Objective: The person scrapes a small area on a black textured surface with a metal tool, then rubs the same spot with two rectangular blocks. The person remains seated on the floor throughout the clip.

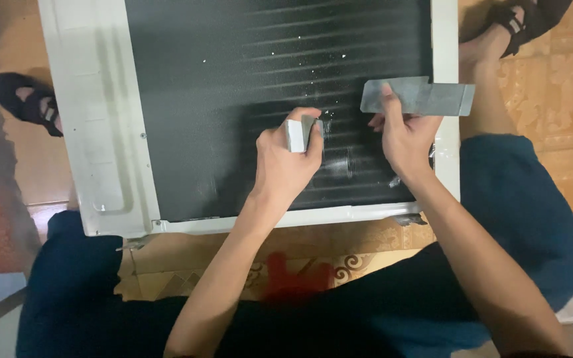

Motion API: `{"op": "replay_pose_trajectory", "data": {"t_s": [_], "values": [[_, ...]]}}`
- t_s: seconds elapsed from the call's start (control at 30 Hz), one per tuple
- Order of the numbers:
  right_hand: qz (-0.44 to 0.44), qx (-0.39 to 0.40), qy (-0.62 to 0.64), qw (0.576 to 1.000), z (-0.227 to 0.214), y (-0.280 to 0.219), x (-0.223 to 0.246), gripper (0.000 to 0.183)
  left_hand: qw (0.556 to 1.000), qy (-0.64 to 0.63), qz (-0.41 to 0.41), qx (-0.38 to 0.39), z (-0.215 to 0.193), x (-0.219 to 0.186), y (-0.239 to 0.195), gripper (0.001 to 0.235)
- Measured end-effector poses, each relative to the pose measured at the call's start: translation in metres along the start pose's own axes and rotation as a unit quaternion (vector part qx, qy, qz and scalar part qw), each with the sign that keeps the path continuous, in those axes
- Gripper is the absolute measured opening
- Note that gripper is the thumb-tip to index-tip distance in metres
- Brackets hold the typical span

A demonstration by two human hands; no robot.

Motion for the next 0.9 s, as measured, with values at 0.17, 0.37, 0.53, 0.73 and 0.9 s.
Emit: {"op": "replay_pose_trajectory", "data": {"t_s": [0.17,0.37,0.53,0.73,0.9], "values": [[0.001,0.010,-0.007,1.000,0.002,-0.002,0.000,0.029,1.000,0.008,0.014,-0.024,0.004,-0.005,-0.004,0.018],[0.089,0.087,0.011,0.992,0.010,-0.008,0.022,0.029,0.998,0.014,0.010,-0.068,0.003,-0.006,-0.010,0.018],[0.125,0.102,0.043,0.986,0.021,-0.008,0.025,0.022,0.997,0.008,0.011,-0.071,0.003,-0.006,-0.010,0.018],[0.023,0.095,0.004,0.995,0.025,-0.008,0.041,0.030,0.997,0.025,0.011,-0.073,0.005,0.001,-0.013,0.019],[0.018,0.087,-0.023,0.996,0.025,-0.006,0.044,0.037,0.997,0.025,0.014,-0.078,0.005,0.000,-0.012,0.018]]}}
Point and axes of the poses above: each hand's wrist, its own y-axis towards the middle knuckle, its own z-axis out of the palm, x = y × z, the point moved 6 cm from there along y, towards the middle knuckle, and after that the axes turned 12 degrees about -y, right-handed, at the moved point
